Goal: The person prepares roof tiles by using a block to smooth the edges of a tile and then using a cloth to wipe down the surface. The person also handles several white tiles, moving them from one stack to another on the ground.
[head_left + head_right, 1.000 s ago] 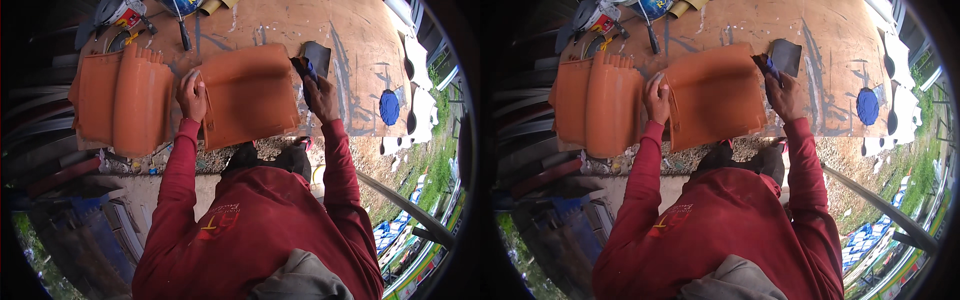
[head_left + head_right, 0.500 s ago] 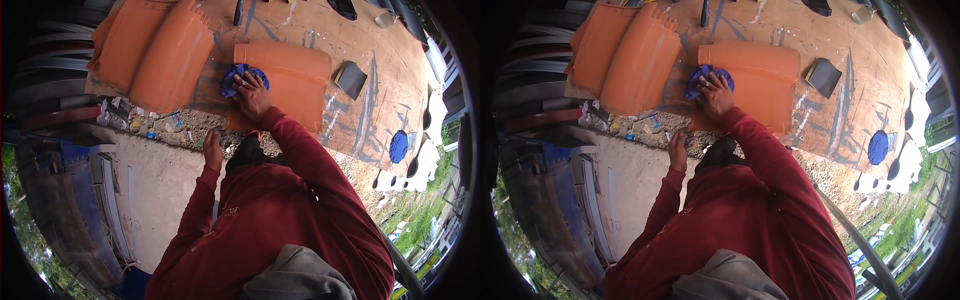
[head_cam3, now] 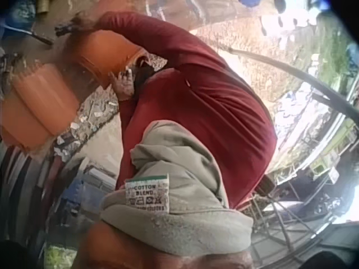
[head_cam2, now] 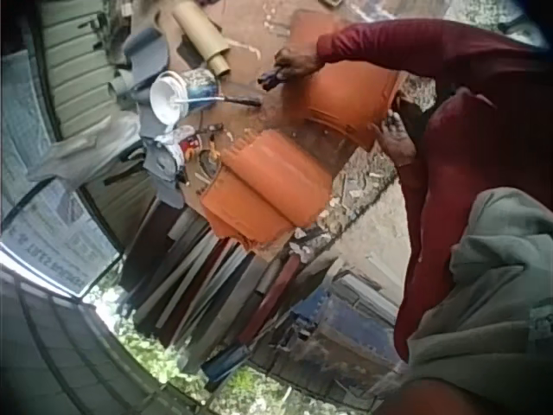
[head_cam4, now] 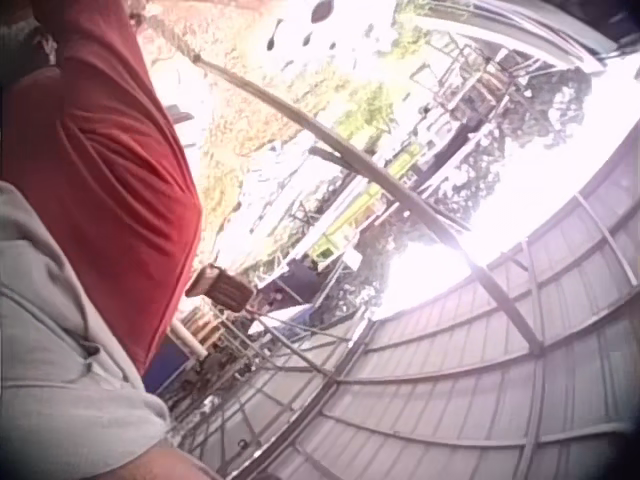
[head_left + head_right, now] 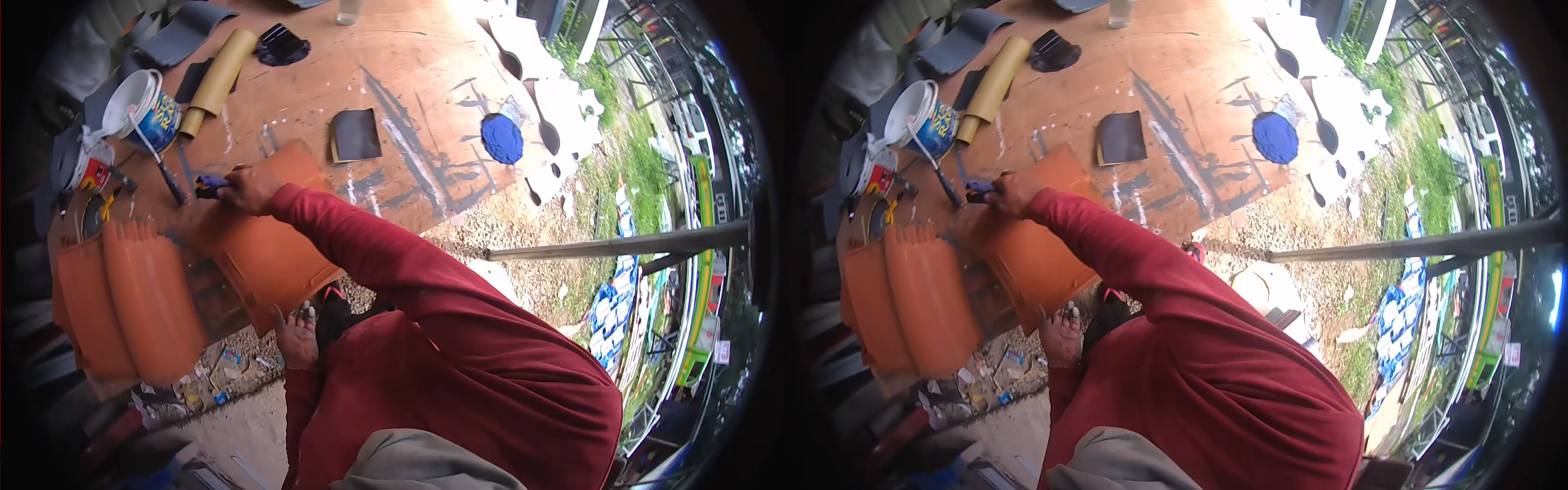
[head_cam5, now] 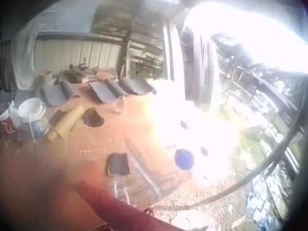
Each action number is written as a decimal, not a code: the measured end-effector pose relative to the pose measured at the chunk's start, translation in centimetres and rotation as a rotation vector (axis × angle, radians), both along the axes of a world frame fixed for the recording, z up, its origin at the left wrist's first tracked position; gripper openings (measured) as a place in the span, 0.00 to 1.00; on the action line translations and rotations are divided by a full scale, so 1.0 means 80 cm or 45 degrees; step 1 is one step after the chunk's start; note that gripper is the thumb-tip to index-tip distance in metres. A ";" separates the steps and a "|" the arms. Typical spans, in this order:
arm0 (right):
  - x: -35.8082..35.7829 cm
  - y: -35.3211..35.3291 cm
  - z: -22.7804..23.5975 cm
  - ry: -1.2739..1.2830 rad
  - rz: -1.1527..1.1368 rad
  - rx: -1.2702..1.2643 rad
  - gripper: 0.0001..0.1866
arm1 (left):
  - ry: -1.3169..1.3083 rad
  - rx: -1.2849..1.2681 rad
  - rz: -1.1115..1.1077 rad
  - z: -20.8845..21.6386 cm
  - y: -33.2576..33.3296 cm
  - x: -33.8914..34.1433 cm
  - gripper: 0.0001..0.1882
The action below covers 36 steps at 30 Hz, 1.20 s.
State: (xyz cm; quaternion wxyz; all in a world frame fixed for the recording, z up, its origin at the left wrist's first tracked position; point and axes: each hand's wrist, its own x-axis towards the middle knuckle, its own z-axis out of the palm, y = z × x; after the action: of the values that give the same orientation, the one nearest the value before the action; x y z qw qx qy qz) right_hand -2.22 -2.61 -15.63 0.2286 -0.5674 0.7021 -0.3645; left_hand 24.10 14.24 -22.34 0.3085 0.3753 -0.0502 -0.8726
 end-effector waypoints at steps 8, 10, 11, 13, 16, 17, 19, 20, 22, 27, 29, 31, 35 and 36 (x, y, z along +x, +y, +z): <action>-0.025 -0.063 -0.068 0.392 0.065 0.591 0.29 | -0.031 -0.109 -0.058 -0.055 -0.038 0.006 0.28; -0.048 -0.058 -0.083 0.409 -0.009 0.581 0.30 | -0.013 -0.082 -0.097 -0.072 -0.041 0.002 0.29; -0.052 -0.058 -0.084 0.405 -0.031 0.559 0.30 | -0.040 -0.081 -0.078 -0.084 -0.042 0.006 0.29; -0.058 -0.049 -0.081 0.372 -0.090 0.488 0.31 | -0.082 -0.070 -0.063 -0.086 -0.047 0.008 0.30; -0.030 -0.022 -0.044 0.191 -0.109 0.290 0.32 | -0.073 -0.228 0.016 -0.066 -0.049 0.038 0.27; -0.031 -0.008 -0.034 0.118 -0.140 0.156 0.32 | -0.158 -0.594 -0.094 -0.066 -0.055 0.040 0.24; -0.025 0.026 -0.009 0.072 -0.262 -0.186 0.30 | -0.400 -0.869 -0.222 -0.046 -0.079 0.022 0.20; -0.020 0.049 0.010 0.106 -0.363 -0.398 0.28 | -0.520 -1.007 -0.291 -0.035 -0.092 0.008 0.19; -0.006 0.074 0.039 0.167 -0.379 -0.534 0.29 | -0.520 -1.623 -0.403 -0.010 -0.120 -0.016 0.19; -0.051 0.143 0.073 0.128 -0.604 -0.759 0.38 | -0.443 -1.376 -0.132 0.097 -0.114 -0.130 0.26; -0.076 0.189 0.104 -0.048 -0.716 -0.913 0.35 | -0.531 -1.510 -0.211 0.136 -0.094 -0.146 0.26; -0.090 0.225 0.157 0.125 -0.838 -1.074 0.29 | -0.652 -1.696 -0.271 0.146 -0.076 -0.150 0.26; -0.119 0.260 0.153 0.560 -1.041 -1.156 0.28 | -0.834 -2.296 -0.467 0.147 -0.023 -0.149 0.27; -0.128 0.263 0.135 0.618 -1.012 -1.247 0.29 | -0.784 -2.218 -0.369 0.138 -0.009 -0.151 0.28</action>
State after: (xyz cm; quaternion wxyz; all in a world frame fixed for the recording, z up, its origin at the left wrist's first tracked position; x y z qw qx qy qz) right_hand -12.43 18.44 -4.85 -0.3707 -0.3700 0.6428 -0.5590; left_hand 12.03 13.48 -11.26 0.3424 0.2166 -0.8124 -0.4193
